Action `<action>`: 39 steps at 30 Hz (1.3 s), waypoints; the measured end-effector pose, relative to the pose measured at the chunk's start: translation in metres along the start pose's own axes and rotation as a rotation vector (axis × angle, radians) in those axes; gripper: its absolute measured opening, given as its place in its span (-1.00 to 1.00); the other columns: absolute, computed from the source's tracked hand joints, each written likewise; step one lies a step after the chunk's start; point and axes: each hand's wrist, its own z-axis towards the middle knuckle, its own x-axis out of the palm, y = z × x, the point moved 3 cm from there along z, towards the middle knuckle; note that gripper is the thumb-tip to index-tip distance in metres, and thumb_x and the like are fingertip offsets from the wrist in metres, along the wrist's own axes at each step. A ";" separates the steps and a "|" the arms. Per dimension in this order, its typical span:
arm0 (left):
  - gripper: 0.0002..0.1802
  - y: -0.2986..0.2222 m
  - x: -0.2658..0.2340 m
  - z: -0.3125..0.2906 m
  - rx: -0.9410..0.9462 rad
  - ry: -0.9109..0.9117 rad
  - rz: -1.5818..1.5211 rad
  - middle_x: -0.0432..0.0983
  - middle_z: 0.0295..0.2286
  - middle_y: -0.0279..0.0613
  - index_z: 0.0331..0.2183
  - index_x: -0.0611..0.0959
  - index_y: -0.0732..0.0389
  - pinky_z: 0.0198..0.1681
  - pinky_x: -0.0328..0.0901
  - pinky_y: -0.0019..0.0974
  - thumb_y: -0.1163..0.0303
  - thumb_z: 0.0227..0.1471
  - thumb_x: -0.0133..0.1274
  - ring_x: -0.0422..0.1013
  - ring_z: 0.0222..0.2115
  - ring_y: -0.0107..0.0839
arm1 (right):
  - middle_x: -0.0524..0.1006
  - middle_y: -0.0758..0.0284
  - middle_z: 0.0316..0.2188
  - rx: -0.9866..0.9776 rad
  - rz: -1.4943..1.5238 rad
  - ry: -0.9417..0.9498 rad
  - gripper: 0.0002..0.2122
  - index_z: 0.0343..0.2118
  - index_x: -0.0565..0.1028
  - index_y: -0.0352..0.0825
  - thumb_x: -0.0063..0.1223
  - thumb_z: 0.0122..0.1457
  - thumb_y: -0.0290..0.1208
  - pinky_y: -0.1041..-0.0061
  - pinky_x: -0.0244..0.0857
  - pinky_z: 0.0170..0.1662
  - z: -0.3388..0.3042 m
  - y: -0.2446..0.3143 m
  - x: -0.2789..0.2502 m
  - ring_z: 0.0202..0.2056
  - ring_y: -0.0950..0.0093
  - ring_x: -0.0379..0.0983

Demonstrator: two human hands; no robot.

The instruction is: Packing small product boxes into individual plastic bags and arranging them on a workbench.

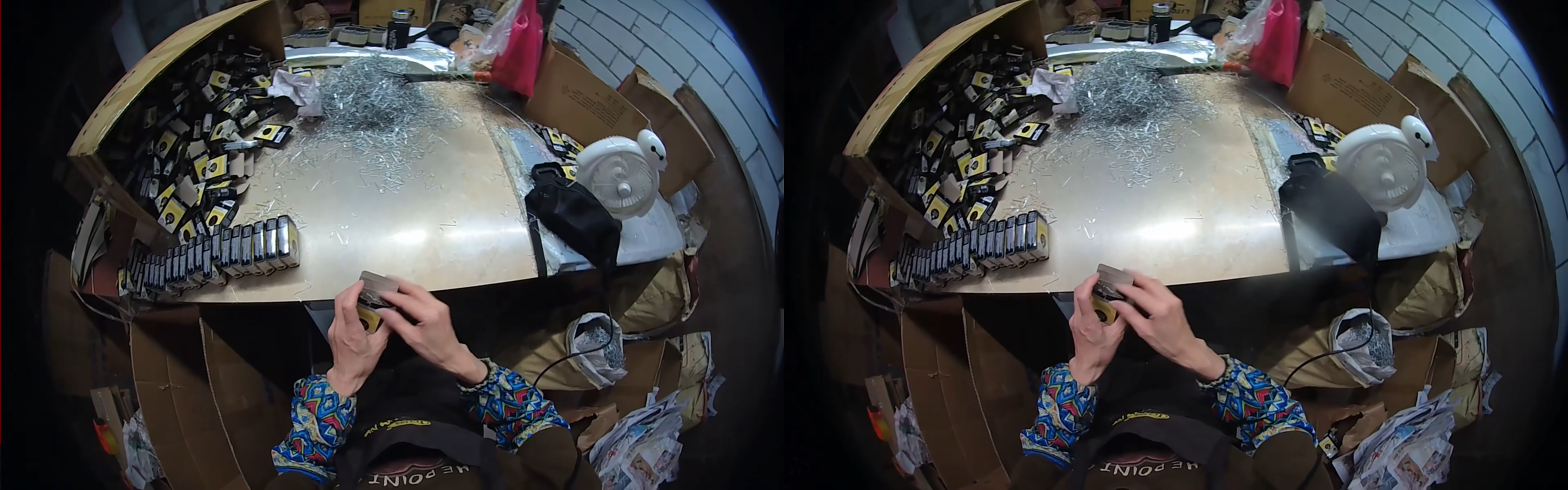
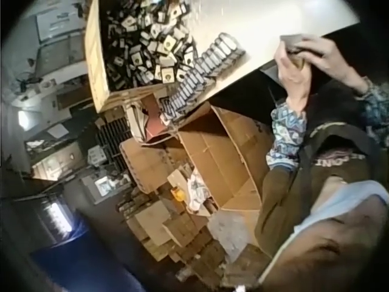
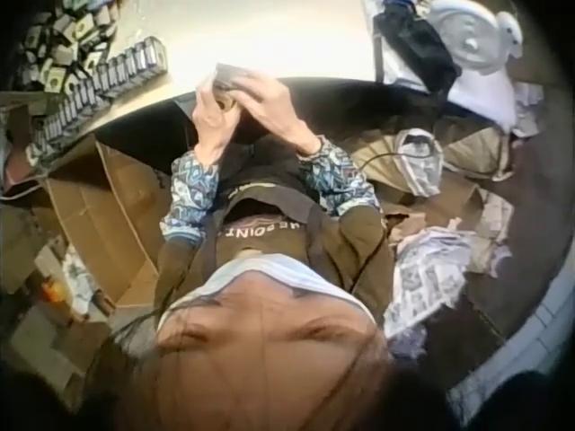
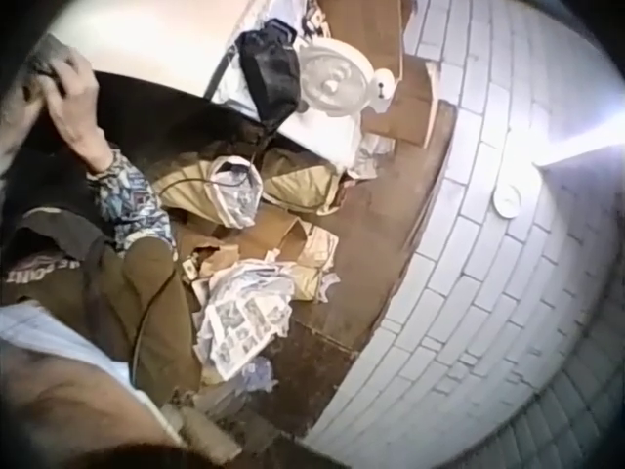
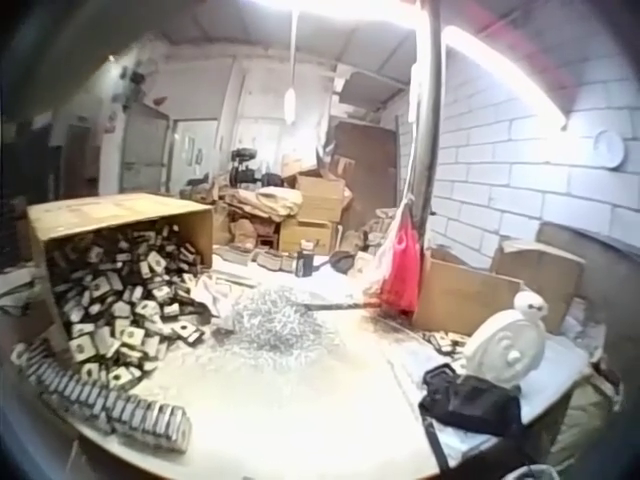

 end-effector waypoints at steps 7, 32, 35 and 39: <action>-0.40 0.015 0.014 -0.001 -0.085 0.175 0.103 0.43 -0.11 0.04 0.01 0.39 0.15 -0.16 0.37 -0.12 0.39 -0.12 0.21 0.43 -0.15 0.06 | 0.58 0.07 -0.21 0.148 0.271 -0.090 -0.72 -0.08 0.53 -0.39 0.10 0.11 -0.52 0.44 0.45 -0.22 -0.003 -0.012 0.003 -0.26 0.28 0.59; -0.42 0.058 0.034 -0.011 -0.059 0.337 0.093 0.41 -0.20 -0.02 0.07 0.23 0.33 -0.15 0.32 -0.27 0.39 0.10 0.09 0.41 -0.22 -0.27 | 0.61 0.15 -0.49 0.231 0.363 -0.229 -0.83 -0.33 0.60 -0.47 0.10 0.07 -0.48 0.54 0.43 -0.42 -0.018 -0.028 0.004 -0.49 0.37 0.58; -0.52 0.059 0.030 -0.009 -0.142 0.284 -0.082 0.40 -0.23 -0.09 -0.01 0.27 0.34 -0.17 0.32 -0.27 0.44 0.09 0.08 0.39 -0.25 -0.28 | 0.59 0.17 -0.48 0.065 0.167 -0.328 -0.83 -0.33 0.56 -0.46 0.07 0.07 -0.47 0.45 0.44 -0.42 -0.021 -0.009 0.013 -0.46 0.32 0.55; -0.51 0.055 0.021 -0.002 -0.163 0.257 -0.086 0.40 -0.18 -0.05 0.00 0.27 0.33 -0.15 0.32 -0.26 0.48 0.07 0.08 0.40 -0.21 -0.28 | 0.55 0.22 -0.34 -0.154 0.062 -0.384 -0.84 -0.30 0.53 -0.41 0.01 0.08 -0.48 0.40 0.43 -0.38 -0.028 0.009 0.008 -0.37 0.30 0.49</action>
